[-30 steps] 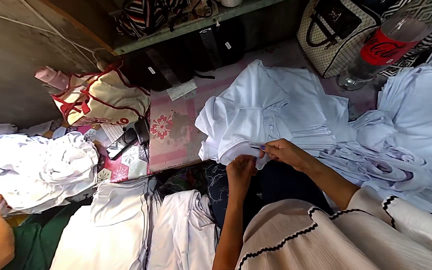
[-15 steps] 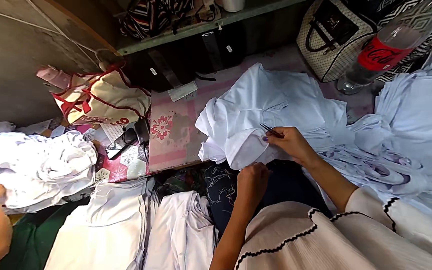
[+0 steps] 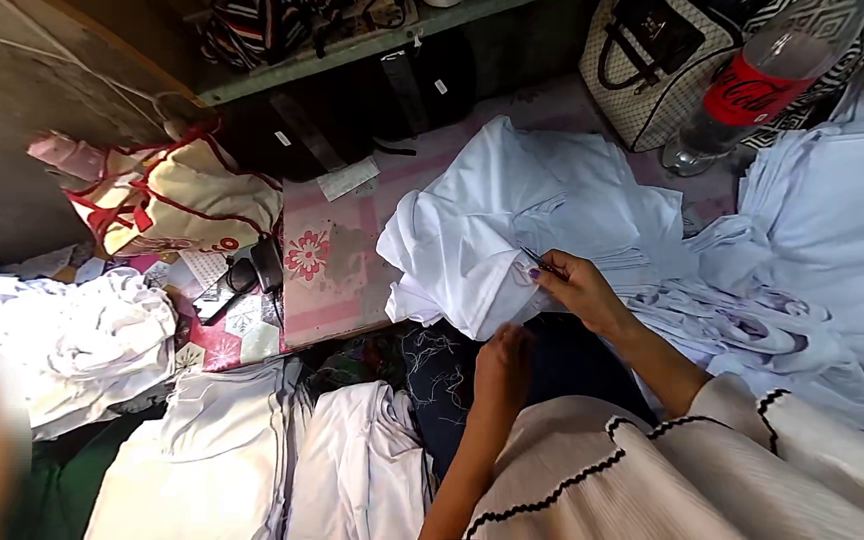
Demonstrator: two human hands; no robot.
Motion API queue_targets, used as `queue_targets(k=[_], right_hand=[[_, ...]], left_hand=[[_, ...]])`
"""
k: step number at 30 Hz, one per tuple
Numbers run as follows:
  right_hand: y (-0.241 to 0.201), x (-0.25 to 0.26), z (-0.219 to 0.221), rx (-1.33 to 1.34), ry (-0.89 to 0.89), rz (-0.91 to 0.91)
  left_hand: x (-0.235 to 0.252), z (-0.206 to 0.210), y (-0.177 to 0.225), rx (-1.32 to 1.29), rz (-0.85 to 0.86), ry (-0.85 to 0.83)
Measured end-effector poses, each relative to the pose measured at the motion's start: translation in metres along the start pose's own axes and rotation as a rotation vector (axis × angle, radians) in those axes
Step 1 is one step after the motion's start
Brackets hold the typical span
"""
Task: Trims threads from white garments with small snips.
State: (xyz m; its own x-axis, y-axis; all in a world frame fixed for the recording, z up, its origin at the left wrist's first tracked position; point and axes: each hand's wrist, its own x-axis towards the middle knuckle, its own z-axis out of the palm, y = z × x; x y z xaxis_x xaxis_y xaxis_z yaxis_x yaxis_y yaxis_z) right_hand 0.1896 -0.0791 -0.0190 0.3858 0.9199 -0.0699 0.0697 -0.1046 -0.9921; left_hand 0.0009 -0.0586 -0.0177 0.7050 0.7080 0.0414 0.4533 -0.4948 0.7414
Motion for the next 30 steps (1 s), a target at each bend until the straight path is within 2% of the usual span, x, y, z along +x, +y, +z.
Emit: queue_targets(k=[2,3,5,7,10,12,14,16,17,18,20,22,23,25,27,30], right_hand=[[-0.003,0.000,0.007,0.002,-0.017,-0.025],[-0.005,0.000,0.010,-0.029,-0.011,-0.050],[-0.008,-0.002,0.008,-0.143,0.037,-0.127],[-0.005,-0.004,0.002,-0.232,0.091,-0.203],[-0.015,0.004,-0.001,-0.246,0.029,-0.258],[-0.037,0.022,0.011,-0.263,-0.021,-0.344],[-0.058,0.055,0.034,-0.263,-0.019,-0.475],[-0.071,0.100,0.064,-0.258,0.024,-0.531],[-0.070,0.125,0.079,-0.291,0.050,-0.514],[-0.062,0.149,0.091,-0.345,0.064,-0.482],[-0.030,0.187,0.109,-0.496,0.018,-0.381],[-0.006,0.203,0.115,-0.579,-0.054,-0.297],[-0.006,0.198,0.114,-0.552,-0.038,-0.319],[-0.010,0.167,0.103,-0.433,0.032,-0.401],[-0.009,0.118,0.083,-0.321,0.051,-0.390],[0.001,0.047,0.055,-0.331,-0.019,-0.235]], left_hand=[[0.011,0.014,-0.006,0.225,0.040,0.305],[0.017,0.019,-0.015,0.320,0.033,0.369],[0.017,0.021,-0.032,0.418,0.025,0.400],[0.004,0.010,-0.037,0.492,0.095,0.428],[-0.009,-0.031,-0.045,0.442,0.163,0.389],[-0.003,-0.078,-0.056,0.398,0.165,0.405],[0.006,-0.126,-0.066,0.423,0.089,0.598],[0.013,-0.151,-0.067,0.429,-0.024,0.807],[0.014,-0.147,-0.060,0.404,-0.030,0.810],[0.014,-0.132,-0.052,0.352,0.022,0.741],[0.014,-0.080,-0.038,0.256,0.133,0.463],[0.017,-0.028,-0.035,0.296,0.069,0.194],[0.017,-0.007,-0.048,0.320,0.070,0.195],[0.014,0.006,-0.074,0.291,0.099,0.348],[0.010,-0.011,-0.079,0.179,0.130,0.433],[0.009,-0.039,-0.067,0.018,0.112,0.525]])
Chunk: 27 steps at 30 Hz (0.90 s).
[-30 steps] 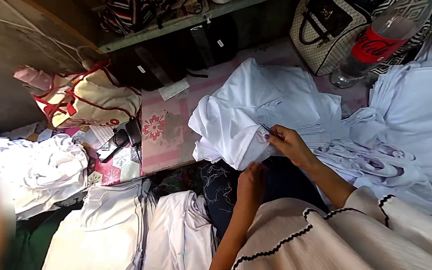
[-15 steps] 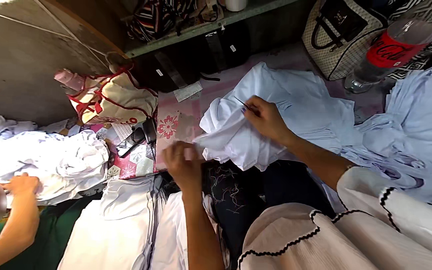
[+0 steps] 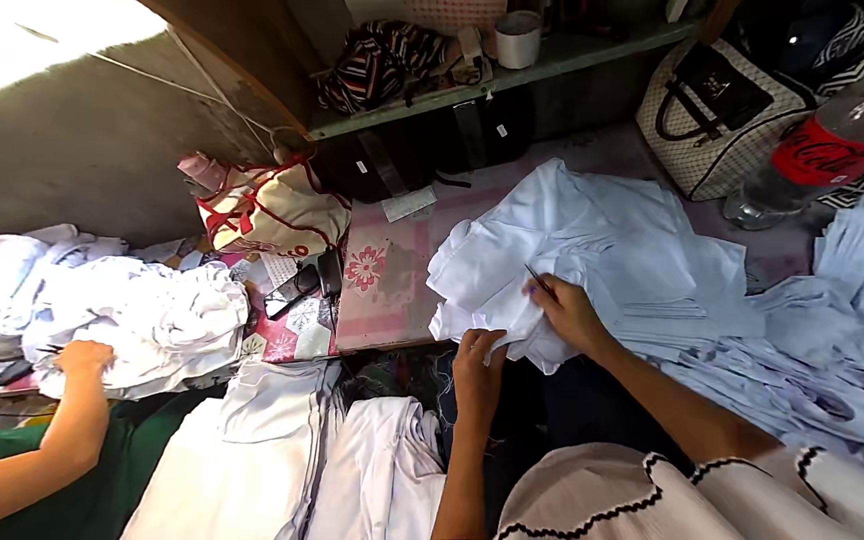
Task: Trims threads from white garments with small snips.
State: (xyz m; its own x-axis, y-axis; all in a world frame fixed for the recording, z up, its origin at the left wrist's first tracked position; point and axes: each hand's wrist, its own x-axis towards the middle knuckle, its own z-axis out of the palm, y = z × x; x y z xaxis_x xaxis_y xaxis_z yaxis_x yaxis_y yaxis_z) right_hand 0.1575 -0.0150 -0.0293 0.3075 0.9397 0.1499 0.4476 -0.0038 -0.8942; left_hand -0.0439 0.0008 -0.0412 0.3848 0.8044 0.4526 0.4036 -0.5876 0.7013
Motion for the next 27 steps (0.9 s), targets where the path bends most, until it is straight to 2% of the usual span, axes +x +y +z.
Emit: queue_targets(k=[4,7,10,11,13,14,16,17,18,20,22,24,27], right_hand=[[-0.022,-0.050,-0.008,-0.059,0.049,-0.173],[-0.039,-0.040,-0.003,-0.205,0.136,-0.418],[-0.035,-0.014,-0.003,-0.368,0.270,-0.482],[-0.029,-0.009,-0.006,-0.416,0.308,-0.444],[-0.017,-0.009,-0.018,-0.478,0.324,-0.314],[-0.012,-0.015,-0.025,-0.469,0.263,-0.223],[-0.005,-0.034,-0.038,-0.355,-0.031,0.024],[0.002,-0.043,-0.043,-0.269,-0.169,0.118],[0.010,-0.052,-0.044,-0.181,-0.217,0.161],[0.019,-0.063,-0.047,-0.079,-0.125,0.209],[0.021,-0.063,-0.048,-0.047,-0.021,0.261],[0.021,-0.054,-0.043,0.043,-0.075,0.362],[0.016,-0.045,-0.032,0.221,-0.204,0.502]], left_hand=[[0.013,-0.003,0.025,0.016,0.065,0.206],[0.014,0.007,0.054,0.051,0.208,0.247],[0.010,0.019,0.064,0.073,0.380,0.243],[0.009,0.016,0.059,0.095,0.379,0.245],[0.008,-0.001,0.035,0.202,0.258,0.289],[0.006,-0.011,0.014,0.247,0.147,0.289],[-0.002,-0.023,-0.030,0.250,-0.154,0.169],[-0.009,-0.025,-0.042,0.209,-0.291,0.088],[-0.016,-0.023,-0.046,0.188,-0.344,0.074],[-0.026,-0.018,-0.026,0.154,-0.292,0.148],[-0.030,-0.010,0.009,0.012,-0.178,0.211],[-0.028,0.003,0.034,-0.254,-0.106,0.134],[-0.016,0.028,0.037,-0.504,-0.179,-0.046]])
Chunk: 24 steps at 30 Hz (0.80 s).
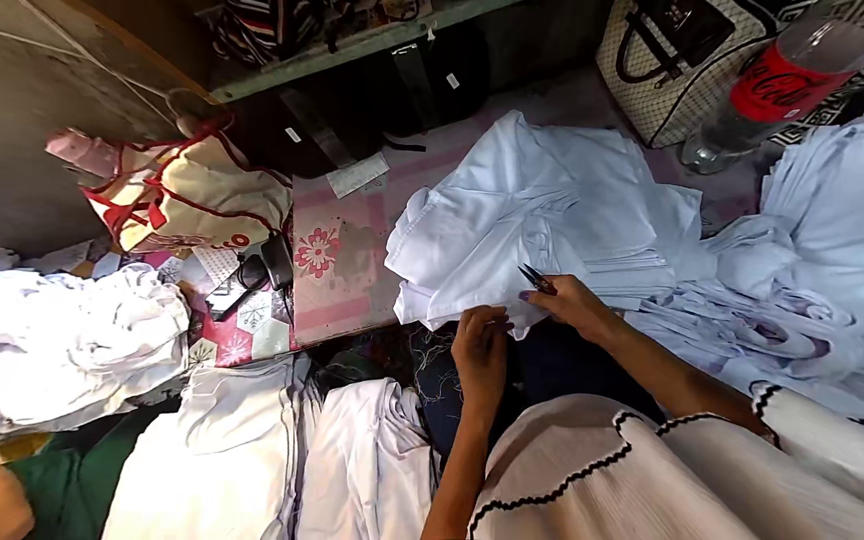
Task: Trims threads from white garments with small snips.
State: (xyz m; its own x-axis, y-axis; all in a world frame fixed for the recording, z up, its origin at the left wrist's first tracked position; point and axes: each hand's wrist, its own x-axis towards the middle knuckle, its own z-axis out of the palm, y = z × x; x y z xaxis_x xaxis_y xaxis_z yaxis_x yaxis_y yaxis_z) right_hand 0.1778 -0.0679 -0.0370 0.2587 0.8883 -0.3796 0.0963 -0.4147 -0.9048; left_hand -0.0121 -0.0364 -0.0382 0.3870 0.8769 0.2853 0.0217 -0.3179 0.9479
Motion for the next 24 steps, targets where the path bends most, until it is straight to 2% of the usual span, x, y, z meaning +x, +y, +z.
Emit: queue_targets(k=[3,6,11,16,20,22,24], right_hand=[[-0.002,-0.002,0.001,0.089,0.008,0.018],[-0.003,-0.007,-0.003,0.089,-0.012,0.009],[0.003,-0.009,-0.002,-0.094,-0.002,-0.112],[0.014,-0.005,-0.009,-0.262,-0.044,-0.221],[0.004,-0.016,-0.020,-0.041,-0.040,-0.126],[-0.005,-0.023,-0.025,0.131,-0.047,-0.051],[-0.009,-0.026,-0.028,0.178,-0.072,-0.010]], left_hand=[[0.009,0.011,-0.014,0.023,-0.056,-0.016],[0.010,0.023,-0.017,0.160,0.001,0.018],[0.015,0.035,-0.032,0.280,0.068,0.080],[0.017,0.031,-0.034,0.236,-0.012,0.028],[0.014,0.030,-0.034,0.084,-0.124,0.026],[0.013,0.031,-0.034,0.058,-0.104,0.025],[0.014,0.036,-0.031,0.145,-0.038,0.021]])
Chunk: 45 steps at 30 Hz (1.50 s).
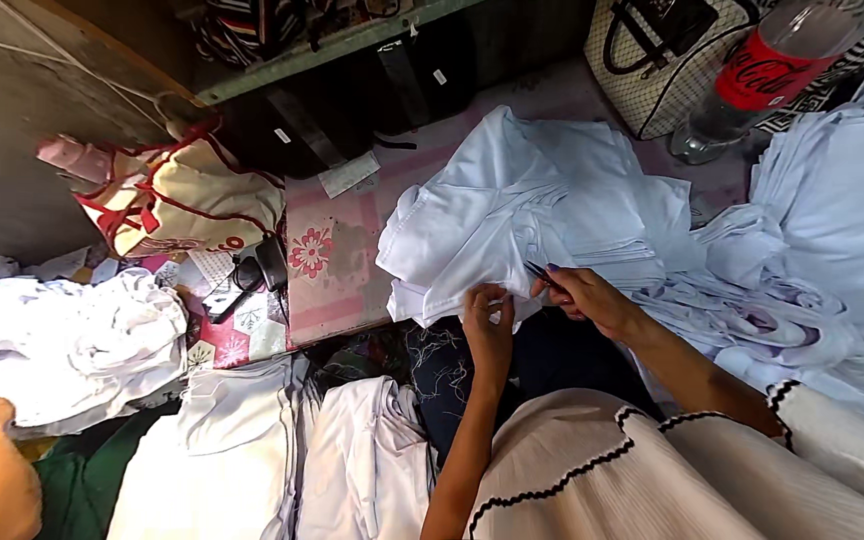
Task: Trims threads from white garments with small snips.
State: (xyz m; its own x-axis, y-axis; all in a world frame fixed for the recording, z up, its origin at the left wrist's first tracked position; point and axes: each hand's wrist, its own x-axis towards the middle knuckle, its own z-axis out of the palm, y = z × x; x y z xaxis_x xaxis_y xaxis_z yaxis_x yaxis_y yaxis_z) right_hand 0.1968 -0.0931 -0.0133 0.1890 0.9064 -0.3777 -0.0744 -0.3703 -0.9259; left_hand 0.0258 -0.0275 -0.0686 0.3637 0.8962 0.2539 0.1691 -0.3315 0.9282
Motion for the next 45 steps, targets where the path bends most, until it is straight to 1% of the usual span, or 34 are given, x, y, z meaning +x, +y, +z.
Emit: queue_targets(k=[3,4,6,9,11,13,16,18,21,23,27,32,34,37,38,39,40,41,42,43,44,45], right_hand=[[0.015,0.009,0.003,-0.200,0.115,-0.058],[0.021,0.014,0.006,-0.229,0.146,-0.076],[0.026,0.019,0.013,-0.186,0.157,-0.079],[0.030,0.019,0.019,-0.182,0.170,-0.097],[0.031,0.019,0.016,-0.219,0.152,-0.109],[0.028,0.015,0.009,-0.208,0.099,-0.092],[0.010,-0.002,-0.004,-0.002,0.009,0.029],[-0.002,-0.012,-0.010,0.103,-0.086,0.123],[0.000,-0.015,-0.011,0.108,-0.220,0.209],[0.007,-0.013,-0.006,0.070,-0.263,0.245],[0.007,-0.009,0.005,0.082,-0.240,0.254],[0.006,-0.004,0.006,0.123,-0.212,0.235],[0.007,-0.001,0.007,0.124,-0.179,0.230],[0.011,0.001,0.011,0.098,-0.074,0.211],[0.012,0.002,0.010,0.093,-0.049,0.197],[0.013,0.002,0.009,0.081,-0.038,0.177],[0.012,0.001,0.006,0.052,-0.032,0.143],[0.012,0.000,0.003,-0.004,-0.019,0.084],[0.012,-0.002,0.000,-0.086,0.007,-0.005],[0.012,-0.003,-0.001,-0.193,0.034,-0.116],[0.014,-0.004,0.000,-0.310,0.061,-0.228],[0.015,-0.003,0.004,-0.417,0.094,-0.328]], left_hand=[[-0.001,0.009,0.002,0.182,0.142,0.032],[0.000,0.011,0.001,0.222,0.194,0.044],[0.002,0.014,-0.001,0.281,0.267,0.038],[0.002,0.018,-0.007,0.301,0.305,0.032],[0.004,0.017,-0.008,0.261,0.290,0.023],[0.005,0.014,-0.009,0.211,0.241,0.009],[0.001,0.008,-0.010,0.108,0.163,-0.015],[-0.005,0.005,-0.010,0.020,0.109,-0.022],[-0.011,0.002,-0.008,-0.039,0.069,-0.022],[-0.013,0.002,-0.005,-0.036,0.060,-0.013],[-0.013,0.003,-0.004,-0.040,0.065,0.002],[-0.012,0.003,-0.002,-0.020,0.089,-0.005],[-0.011,0.004,-0.003,-0.003,0.097,0.002],[-0.013,0.006,-0.005,0.025,0.108,0.009],[-0.015,0.004,-0.005,0.043,0.107,-0.019],[-0.018,0.000,-0.004,0.075,0.092,-0.094],[-0.021,-0.009,0.000,0.120,0.055,-0.239],[-0.021,-0.020,0.007,0.185,0.000,-0.442],[-0.020,-0.030,0.015,0.243,-0.071,-0.655],[-0.017,-0.038,0.023,0.285,-0.130,-0.795],[-0.014,-0.042,0.031,0.329,-0.156,-0.802],[-0.010,-0.044,0.038,0.387,-0.145,-0.692]])
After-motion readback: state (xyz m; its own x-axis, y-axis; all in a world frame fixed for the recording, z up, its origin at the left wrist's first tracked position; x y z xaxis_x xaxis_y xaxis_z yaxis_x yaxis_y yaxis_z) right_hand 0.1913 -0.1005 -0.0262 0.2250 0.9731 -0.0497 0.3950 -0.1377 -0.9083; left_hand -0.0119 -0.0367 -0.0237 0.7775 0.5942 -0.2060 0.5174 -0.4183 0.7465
